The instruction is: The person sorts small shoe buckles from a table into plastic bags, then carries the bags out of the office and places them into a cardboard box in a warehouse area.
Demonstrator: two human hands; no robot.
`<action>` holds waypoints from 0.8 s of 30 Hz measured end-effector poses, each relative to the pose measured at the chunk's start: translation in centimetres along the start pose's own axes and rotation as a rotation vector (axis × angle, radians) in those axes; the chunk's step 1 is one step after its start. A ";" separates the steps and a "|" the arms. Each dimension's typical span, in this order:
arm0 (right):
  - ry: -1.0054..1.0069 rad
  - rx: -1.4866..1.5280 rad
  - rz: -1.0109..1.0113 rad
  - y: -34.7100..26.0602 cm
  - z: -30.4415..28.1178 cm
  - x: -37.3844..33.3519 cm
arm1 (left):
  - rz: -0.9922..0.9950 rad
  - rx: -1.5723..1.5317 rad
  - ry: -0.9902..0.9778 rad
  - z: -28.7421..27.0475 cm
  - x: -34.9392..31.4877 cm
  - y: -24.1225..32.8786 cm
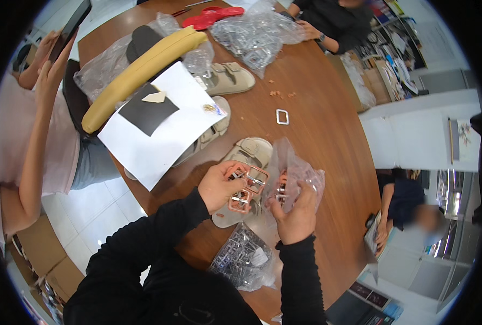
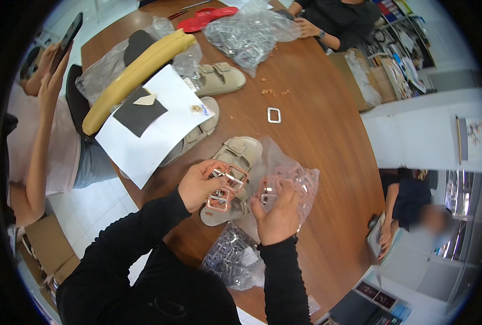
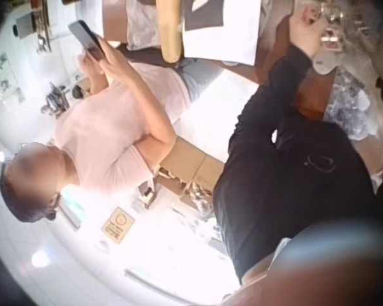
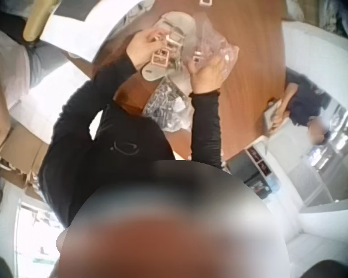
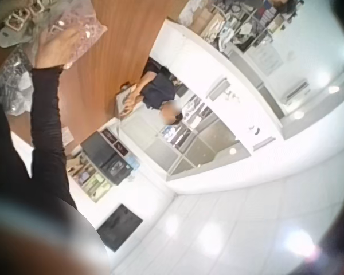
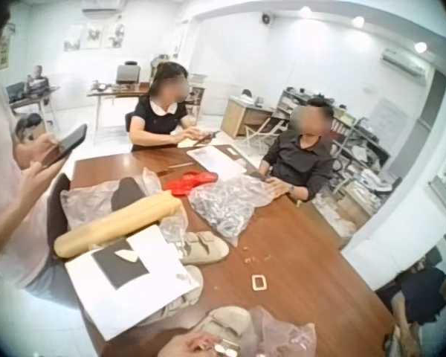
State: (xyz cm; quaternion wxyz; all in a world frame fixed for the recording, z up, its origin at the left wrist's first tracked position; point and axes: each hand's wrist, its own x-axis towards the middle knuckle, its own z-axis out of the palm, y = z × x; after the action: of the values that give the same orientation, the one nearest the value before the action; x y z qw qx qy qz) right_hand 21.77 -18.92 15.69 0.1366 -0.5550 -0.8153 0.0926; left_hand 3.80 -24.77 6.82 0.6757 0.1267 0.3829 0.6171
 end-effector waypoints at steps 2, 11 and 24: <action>-0.005 0.047 0.115 0.9 0.0 -1.3 | 0.065 0.408 -0.107 1.9 0.9 0.0; 0.239 0.297 0.072 3.8 -1.8 -3.6 | 0.001 1.140 -0.253 9.8 8.1 -1.2; 0.230 0.517 0.261 5.5 -2.1 -6.0 | -0.076 0.471 -0.296 8.0 8.1 -4.1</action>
State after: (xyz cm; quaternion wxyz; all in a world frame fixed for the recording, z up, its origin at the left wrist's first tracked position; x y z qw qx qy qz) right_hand 29.35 -22.53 15.34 0.3514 -0.6088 -0.6657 0.2504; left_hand 11.77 -15.70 6.70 0.6987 0.3546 0.4174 0.4603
